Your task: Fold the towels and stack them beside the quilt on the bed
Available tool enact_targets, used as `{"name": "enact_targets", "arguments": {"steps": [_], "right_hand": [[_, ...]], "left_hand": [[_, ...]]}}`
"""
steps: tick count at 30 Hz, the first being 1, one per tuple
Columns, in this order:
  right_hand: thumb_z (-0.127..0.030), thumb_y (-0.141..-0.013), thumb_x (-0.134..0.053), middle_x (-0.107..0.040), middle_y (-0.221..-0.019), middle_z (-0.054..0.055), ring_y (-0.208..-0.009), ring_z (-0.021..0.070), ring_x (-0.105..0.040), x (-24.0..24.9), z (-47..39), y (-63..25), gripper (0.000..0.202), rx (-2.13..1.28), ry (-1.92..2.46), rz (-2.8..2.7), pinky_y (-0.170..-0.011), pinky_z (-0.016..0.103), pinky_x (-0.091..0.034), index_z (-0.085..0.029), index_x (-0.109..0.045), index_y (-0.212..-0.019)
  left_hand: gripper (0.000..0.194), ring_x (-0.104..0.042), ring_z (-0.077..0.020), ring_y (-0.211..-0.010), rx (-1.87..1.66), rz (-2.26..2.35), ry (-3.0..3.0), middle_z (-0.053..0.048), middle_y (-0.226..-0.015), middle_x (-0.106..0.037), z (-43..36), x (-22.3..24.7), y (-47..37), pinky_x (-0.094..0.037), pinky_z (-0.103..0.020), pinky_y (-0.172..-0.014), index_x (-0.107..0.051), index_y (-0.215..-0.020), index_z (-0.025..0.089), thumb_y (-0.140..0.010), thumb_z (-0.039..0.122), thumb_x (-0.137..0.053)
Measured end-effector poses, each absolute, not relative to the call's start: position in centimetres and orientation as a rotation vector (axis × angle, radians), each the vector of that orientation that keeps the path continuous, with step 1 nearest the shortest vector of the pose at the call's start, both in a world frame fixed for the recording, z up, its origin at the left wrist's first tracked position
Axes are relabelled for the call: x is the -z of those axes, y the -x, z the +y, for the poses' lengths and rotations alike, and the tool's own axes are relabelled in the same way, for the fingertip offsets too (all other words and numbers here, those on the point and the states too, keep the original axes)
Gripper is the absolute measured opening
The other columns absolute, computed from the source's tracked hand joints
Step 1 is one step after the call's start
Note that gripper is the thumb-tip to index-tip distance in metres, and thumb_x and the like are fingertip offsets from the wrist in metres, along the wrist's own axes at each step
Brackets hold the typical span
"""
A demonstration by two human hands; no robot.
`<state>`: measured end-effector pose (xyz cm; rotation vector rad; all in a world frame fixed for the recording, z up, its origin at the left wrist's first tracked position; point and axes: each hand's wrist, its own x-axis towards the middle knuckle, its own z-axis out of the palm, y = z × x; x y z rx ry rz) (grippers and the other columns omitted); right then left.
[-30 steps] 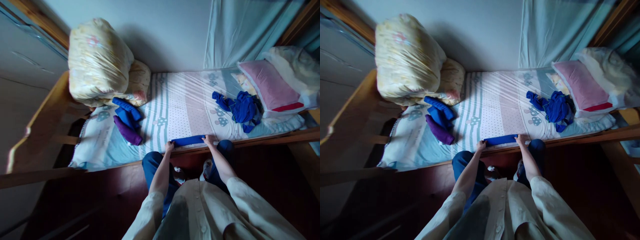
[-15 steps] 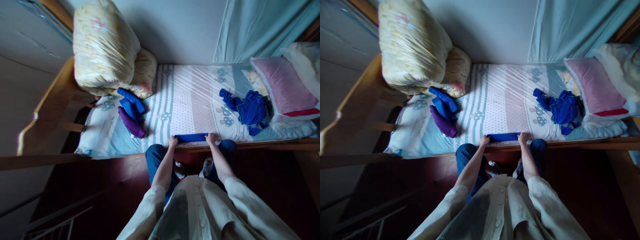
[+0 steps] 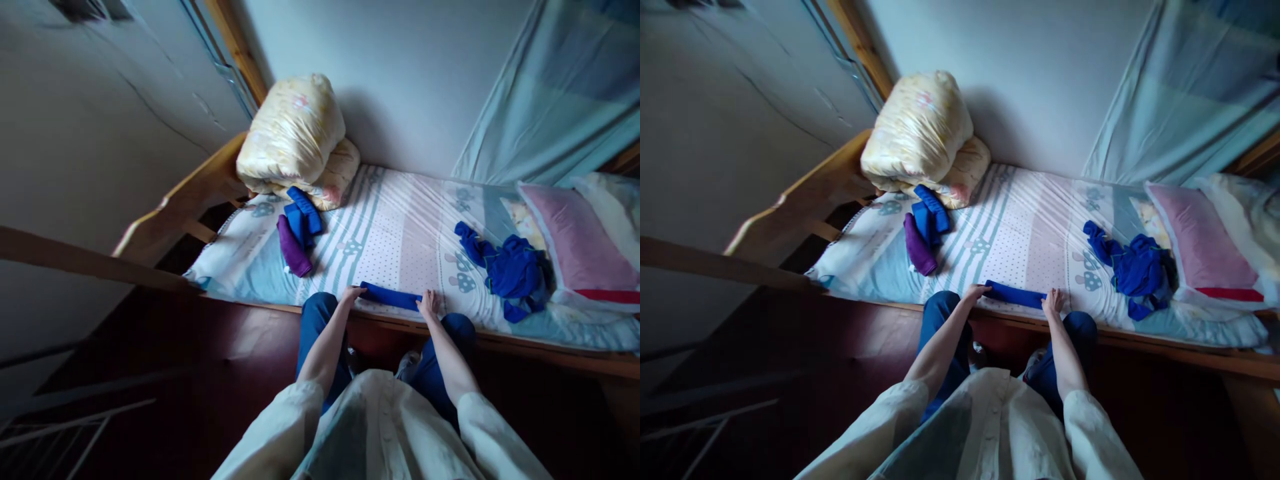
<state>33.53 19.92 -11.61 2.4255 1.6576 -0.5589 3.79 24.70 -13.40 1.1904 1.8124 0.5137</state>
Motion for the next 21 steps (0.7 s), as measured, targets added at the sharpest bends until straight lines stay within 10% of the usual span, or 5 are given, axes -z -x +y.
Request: {"name": "enact_targets", "arguments": {"steps": [9,15,21], "right_hand": [[-0.035,-0.07,-0.086,-0.059,-0.15,0.012,-0.139,0.0282,-0.055,5.3,27.9,-23.5,0.088,0.887,-2.116,2.393,-0.113,0.038,-0.044,-0.026,-0.049,-0.149],[-0.033,-0.073,-0.076,-0.081,-0.099,0.003,-0.097,0.0253,-0.076,1.9,30.7,-15.3,0.036,1.195,-2.171,2.564,-0.083,0.03,-0.057,-0.022,-0.071,-0.108],[-0.037,-0.066,-0.082,-0.081,-0.097,0.007,-0.092,0.0259,-0.076,-0.5,32.3,-9.1,0.035,1.473,-2.254,2.68,-0.085,0.034,-0.06,-0.02,-0.072,-0.094]], "left_hand": [[0.03,-0.072,-0.0201,-0.085,-0.891,1.616,-1.116,-0.004,-0.089,-0.076,28.1,8.3,-4.7,-0.056,-0.027,-0.074,-0.074,-0.092,0.015,-0.063,0.014,-0.079],[0.037,-0.07,-0.0249,-0.105,-1.203,1.406,-1.273,-0.008,-0.099,-0.076,29.6,4.1,-1.6,-0.056,-0.036,-0.095,-0.075,-0.103,0.016,-0.066,0.015,-0.081],[0.073,-0.059,-0.0303,-0.133,-1.345,1.152,-1.069,-0.015,-0.136,-0.067,28.3,5.1,6.1,-0.05,-0.046,-0.108,-0.061,-0.137,0.02,-0.069,0.029,-0.088]]}}
